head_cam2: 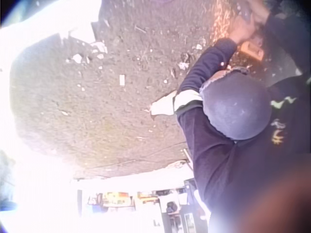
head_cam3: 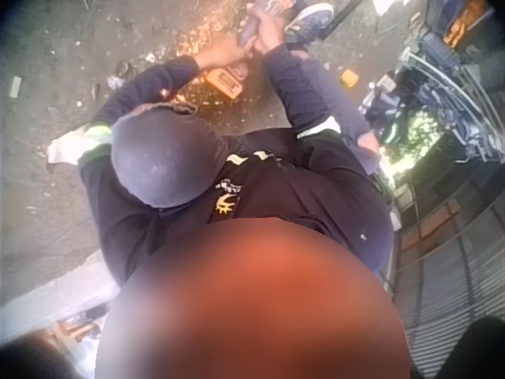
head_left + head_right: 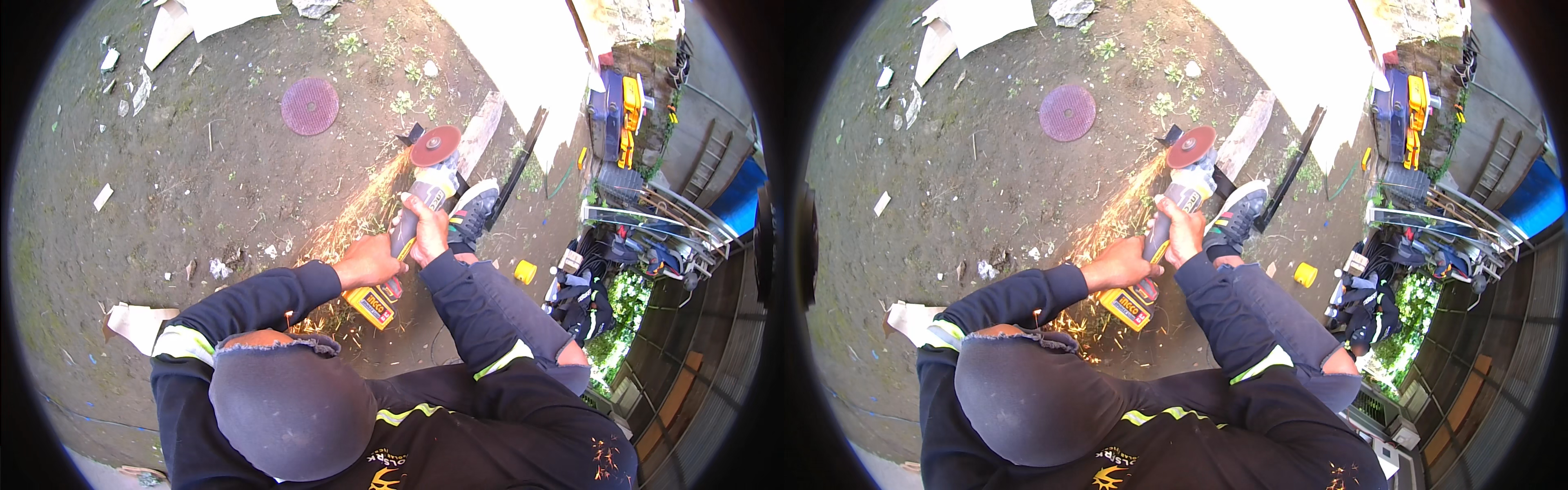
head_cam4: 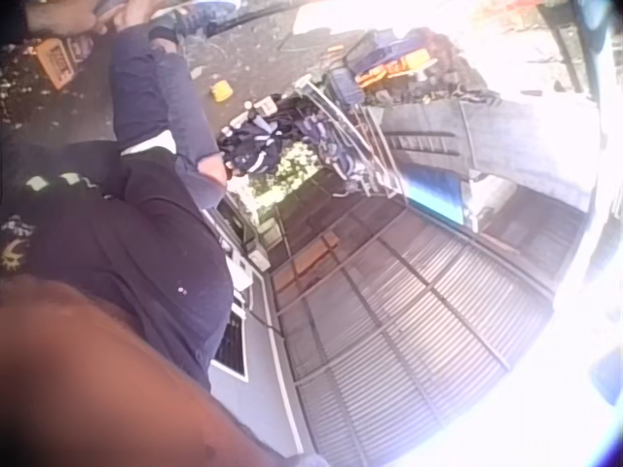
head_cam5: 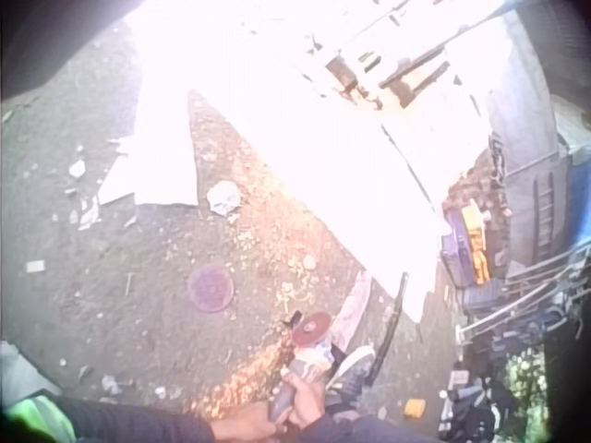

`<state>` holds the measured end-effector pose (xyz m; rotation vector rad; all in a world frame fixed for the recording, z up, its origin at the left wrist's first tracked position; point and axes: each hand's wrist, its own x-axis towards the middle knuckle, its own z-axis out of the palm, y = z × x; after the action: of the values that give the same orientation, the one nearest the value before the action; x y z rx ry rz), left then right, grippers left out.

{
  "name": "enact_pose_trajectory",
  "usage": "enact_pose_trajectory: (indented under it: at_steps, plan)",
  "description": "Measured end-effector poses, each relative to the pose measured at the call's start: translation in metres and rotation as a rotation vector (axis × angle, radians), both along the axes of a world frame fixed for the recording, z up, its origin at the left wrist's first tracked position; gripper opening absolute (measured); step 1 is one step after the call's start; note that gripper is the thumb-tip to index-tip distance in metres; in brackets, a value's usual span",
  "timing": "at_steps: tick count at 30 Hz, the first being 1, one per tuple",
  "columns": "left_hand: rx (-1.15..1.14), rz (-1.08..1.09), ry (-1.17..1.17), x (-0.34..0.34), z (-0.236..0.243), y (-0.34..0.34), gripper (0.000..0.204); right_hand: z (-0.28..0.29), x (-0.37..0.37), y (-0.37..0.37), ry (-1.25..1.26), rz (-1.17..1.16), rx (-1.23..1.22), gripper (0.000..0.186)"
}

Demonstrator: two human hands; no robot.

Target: The person uses a cordless angle grinder to cut a long black metal bar resting on a wooden block. They hold the bar with one hand and operate the grinder with the other, producing sparks. After cutting, they lift and inspect the separated pieces.

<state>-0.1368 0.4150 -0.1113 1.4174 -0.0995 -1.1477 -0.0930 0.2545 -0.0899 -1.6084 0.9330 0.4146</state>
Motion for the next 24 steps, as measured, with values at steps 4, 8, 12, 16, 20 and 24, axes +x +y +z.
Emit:
enact_pose_trajectory:
  at_steps: [4,8,12,16,20,24]
  plan:
    - [0.030,0.011,-0.018,-0.001,0.000,-0.001,0.053,0.003,0.001,0.002,-0.006,0.009,-0.033,0.027]
    - [0.026,0.001,-0.008,-0.002,0.001,-0.001,0.056,0.002,-0.001,0.001,0.008,0.017,-0.030,0.026]
    - [0.004,0.007,0.013,-0.005,0.001,-0.002,0.058,0.000,-0.004,0.000,-0.028,0.029,-0.028,0.025]
    - [0.026,0.031,-0.007,-0.005,-0.001,-0.006,0.055,0.002,-0.001,0.000,-0.032,0.037,-0.039,0.026]
    - [-0.038,0.028,0.012,-0.001,-0.004,-0.009,0.050,0.006,0.006,-0.002,-0.006,0.050,-0.037,0.025]
    - [-0.030,0.022,0.027,0.004,-0.004,-0.012,0.049,0.006,0.010,-0.003,-0.009,0.027,-0.035,0.023]
